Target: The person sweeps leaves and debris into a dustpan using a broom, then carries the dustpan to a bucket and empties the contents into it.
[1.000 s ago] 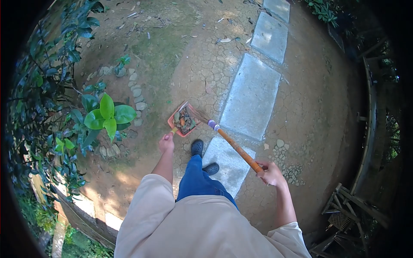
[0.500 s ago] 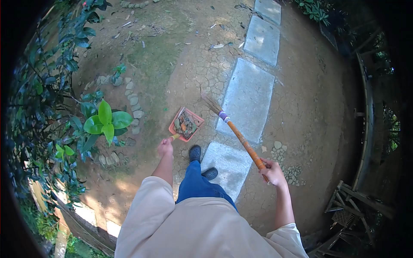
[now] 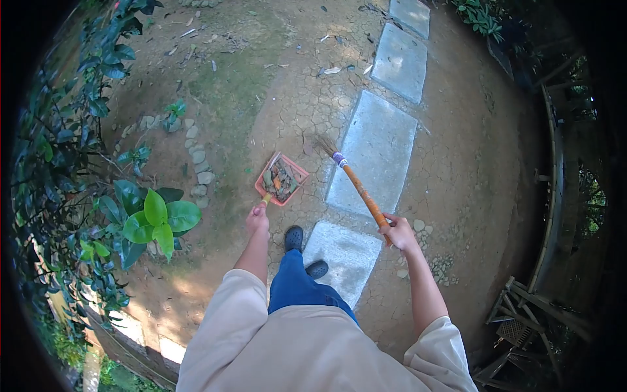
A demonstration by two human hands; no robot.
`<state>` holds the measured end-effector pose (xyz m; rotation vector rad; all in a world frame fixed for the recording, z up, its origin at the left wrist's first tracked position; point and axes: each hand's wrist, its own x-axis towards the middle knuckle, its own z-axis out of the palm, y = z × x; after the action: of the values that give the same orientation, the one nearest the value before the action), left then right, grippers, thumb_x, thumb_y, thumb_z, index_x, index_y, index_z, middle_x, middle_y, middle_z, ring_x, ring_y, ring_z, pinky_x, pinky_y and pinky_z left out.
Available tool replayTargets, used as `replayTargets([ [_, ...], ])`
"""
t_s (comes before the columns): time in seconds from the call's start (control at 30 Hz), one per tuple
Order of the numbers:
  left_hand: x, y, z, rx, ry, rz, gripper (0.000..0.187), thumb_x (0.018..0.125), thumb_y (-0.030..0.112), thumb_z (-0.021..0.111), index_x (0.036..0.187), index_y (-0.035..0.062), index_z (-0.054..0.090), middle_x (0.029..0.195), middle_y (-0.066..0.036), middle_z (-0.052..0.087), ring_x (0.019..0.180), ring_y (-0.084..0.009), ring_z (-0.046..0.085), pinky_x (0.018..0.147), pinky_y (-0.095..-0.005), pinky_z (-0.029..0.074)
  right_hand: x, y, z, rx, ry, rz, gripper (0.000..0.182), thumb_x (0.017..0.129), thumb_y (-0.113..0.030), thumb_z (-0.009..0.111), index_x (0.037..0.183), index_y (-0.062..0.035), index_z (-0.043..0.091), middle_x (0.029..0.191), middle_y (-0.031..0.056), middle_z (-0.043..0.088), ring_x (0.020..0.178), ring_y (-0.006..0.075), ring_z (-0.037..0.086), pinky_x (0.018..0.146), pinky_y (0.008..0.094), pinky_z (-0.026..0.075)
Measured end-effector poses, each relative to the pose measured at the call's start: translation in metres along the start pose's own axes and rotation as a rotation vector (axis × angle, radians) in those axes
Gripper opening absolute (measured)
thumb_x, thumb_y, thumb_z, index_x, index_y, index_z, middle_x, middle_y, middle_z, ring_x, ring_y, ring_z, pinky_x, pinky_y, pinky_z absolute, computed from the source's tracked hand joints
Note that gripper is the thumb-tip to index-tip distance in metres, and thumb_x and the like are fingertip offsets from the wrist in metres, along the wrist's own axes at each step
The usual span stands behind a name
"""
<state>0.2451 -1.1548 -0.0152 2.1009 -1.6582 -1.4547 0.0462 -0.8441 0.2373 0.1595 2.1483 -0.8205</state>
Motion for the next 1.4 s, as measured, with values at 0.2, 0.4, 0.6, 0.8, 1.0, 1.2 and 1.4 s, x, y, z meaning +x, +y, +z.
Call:
replayTargets([
  [0.2,0.015,0.024,0.005,-0.081,-0.086,-0.051,0.029,0.09,0.028,0.07,0.108,0.0059,0.069,0.099,-0.009,0.07,0.09,-0.0205,0.064,0.084,-0.0346,0.047,-0.012,-0.014,-0.023,-0.197,-0.145,0.015,0.062,0.07,-0.009,0.069,0.13,0.0029,0.06,0.07,0.0107,0.066,0.049,0.0154,0.057,0.047,0.0301,0.046],
  [0.4,0.016,0.032,0.0,-0.05,-0.081,-0.018,0.027,0.086,0.024,0.074,0.106,0.0081,0.069,0.1,-0.008,0.07,0.092,-0.021,0.065,0.084,-0.0354,0.048,-0.067,-0.009,-0.052,-0.004,-0.182,0.048,0.061,0.069,-0.006,0.07,0.129,0.0038,0.06,0.073,0.0094,0.066,0.05,0.0133,0.056,0.045,0.0291,0.044],
  [0.6,0.009,0.032,-0.005,0.07,-0.012,0.13,0.031,0.082,0.024,0.077,0.109,0.0115,0.069,0.101,-0.008,0.07,0.093,-0.0219,0.066,0.085,-0.0363,0.049,-0.072,-0.009,-0.061,0.06,-0.116,0.031,0.065,0.07,-0.003,0.069,0.132,0.0061,0.056,0.074,0.0097,0.066,0.048,0.0119,0.054,0.044,0.0291,0.042],
  [0.8,0.003,0.039,-0.015,-0.005,0.11,0.133,0.032,0.081,0.025,0.078,0.11,0.0134,0.071,0.097,-0.006,0.072,0.09,-0.0204,0.068,0.083,-0.0334,0.051,-0.046,-0.015,-0.063,0.023,-0.08,-0.021,0.065,0.07,-0.003,0.068,0.133,0.0068,0.055,0.072,0.0094,0.065,0.048,0.0121,0.054,0.044,0.029,0.042],
  [1.0,0.046,-0.019,0.005,-0.151,0.204,0.126,0.04,0.083,0.021,0.077,0.119,0.0056,0.068,0.105,-0.007,0.072,0.095,-0.0164,0.067,0.087,-0.0306,0.051,-0.007,-0.026,-0.077,0.028,-0.121,-0.062,0.064,0.07,-0.004,0.068,0.132,0.0087,0.055,0.071,0.0099,0.064,0.047,0.013,0.054,0.045,0.0296,0.043],
  [1.2,0.016,0.004,0.001,-0.218,0.311,0.031,0.036,0.085,0.014,0.072,0.118,0.0033,0.067,0.105,-0.007,0.071,0.097,-0.0163,0.066,0.089,-0.0307,0.05,0.035,-0.061,-0.089,-0.056,-0.214,-0.105,0.064,0.071,-0.005,0.069,0.132,0.0097,0.055,0.067,0.0094,0.063,0.047,0.0136,0.055,0.046,0.0302,0.044],
  [1.4,0.017,0.001,0.013,-0.347,0.408,0.004,0.03,0.087,0.011,0.067,0.116,0.0018,0.068,0.105,-0.007,0.071,0.101,-0.0166,0.065,0.094,-0.0314,0.047,0.086,-0.103,-0.09,-0.213,-0.28,-0.216,0.063,0.072,-0.004,0.068,0.132,0.0097,0.054,0.063,0.0096,0.062,0.045,0.0147,0.056,0.045,0.0307,0.044],
])
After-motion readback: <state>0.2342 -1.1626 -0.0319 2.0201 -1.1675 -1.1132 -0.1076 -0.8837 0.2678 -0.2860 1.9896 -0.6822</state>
